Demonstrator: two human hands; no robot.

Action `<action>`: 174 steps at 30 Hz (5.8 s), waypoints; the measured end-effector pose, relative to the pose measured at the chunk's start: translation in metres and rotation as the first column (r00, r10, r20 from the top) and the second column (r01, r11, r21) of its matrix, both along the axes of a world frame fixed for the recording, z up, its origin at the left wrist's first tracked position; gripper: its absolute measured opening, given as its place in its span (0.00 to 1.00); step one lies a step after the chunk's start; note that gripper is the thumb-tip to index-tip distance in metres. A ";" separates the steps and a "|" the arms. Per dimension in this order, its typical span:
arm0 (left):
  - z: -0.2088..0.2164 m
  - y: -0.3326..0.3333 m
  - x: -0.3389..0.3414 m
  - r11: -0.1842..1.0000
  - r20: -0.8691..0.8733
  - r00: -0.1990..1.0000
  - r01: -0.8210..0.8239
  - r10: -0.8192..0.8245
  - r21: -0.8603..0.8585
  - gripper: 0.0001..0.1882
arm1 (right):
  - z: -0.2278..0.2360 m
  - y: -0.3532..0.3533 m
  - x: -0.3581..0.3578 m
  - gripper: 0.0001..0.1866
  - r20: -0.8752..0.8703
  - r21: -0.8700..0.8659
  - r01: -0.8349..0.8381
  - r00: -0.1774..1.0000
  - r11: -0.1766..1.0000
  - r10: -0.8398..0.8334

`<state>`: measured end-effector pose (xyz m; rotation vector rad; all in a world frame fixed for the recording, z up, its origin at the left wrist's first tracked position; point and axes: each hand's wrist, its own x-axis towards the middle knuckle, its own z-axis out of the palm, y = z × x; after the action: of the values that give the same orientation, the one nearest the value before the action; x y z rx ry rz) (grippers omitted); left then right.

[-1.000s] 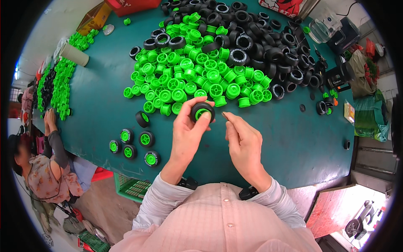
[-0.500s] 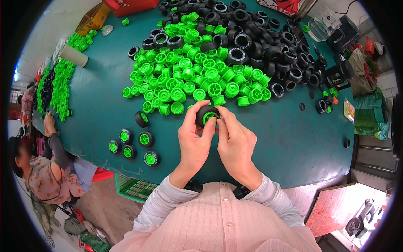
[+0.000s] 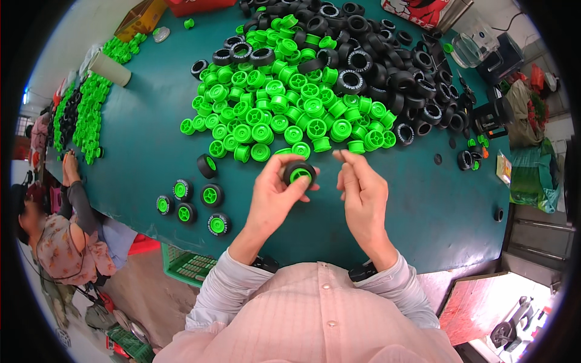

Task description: Assembling plastic toy tires by pressing green hubs into black rubber tires.

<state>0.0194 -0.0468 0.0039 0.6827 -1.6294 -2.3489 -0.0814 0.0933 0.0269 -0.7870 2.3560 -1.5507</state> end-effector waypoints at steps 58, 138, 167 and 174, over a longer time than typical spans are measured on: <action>-0.009 0.012 0.000 0.974 -0.119 0.968 -0.226 0.221 -0.030 0.21 | -0.004 -0.019 0.025 0.14 0.182 0.060 -0.170 0.971 0.984 0.157; 0.002 0.004 0.008 0.996 -0.188 0.980 -0.078 0.067 -0.051 0.24 | -0.003 0.001 -0.003 0.13 0.664 -0.231 -0.057 0.721 0.971 0.200; 0.015 0.011 0.001 0.996 -0.103 0.994 -0.046 0.038 -0.077 0.09 | -0.006 -0.004 0.009 0.09 0.394 -0.227 -0.073 0.905 0.971 0.160; 0.009 0.010 -0.005 0.976 -0.033 0.999 -0.016 0.009 -0.215 0.15 | -0.008 -0.003 0.010 0.10 0.486 -0.213 0.034 0.871 0.977 0.075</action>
<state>0.0143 -0.0368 0.0131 0.6054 -1.8240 -2.1203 -0.0711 0.0899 0.0187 -0.3835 1.8270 -1.7649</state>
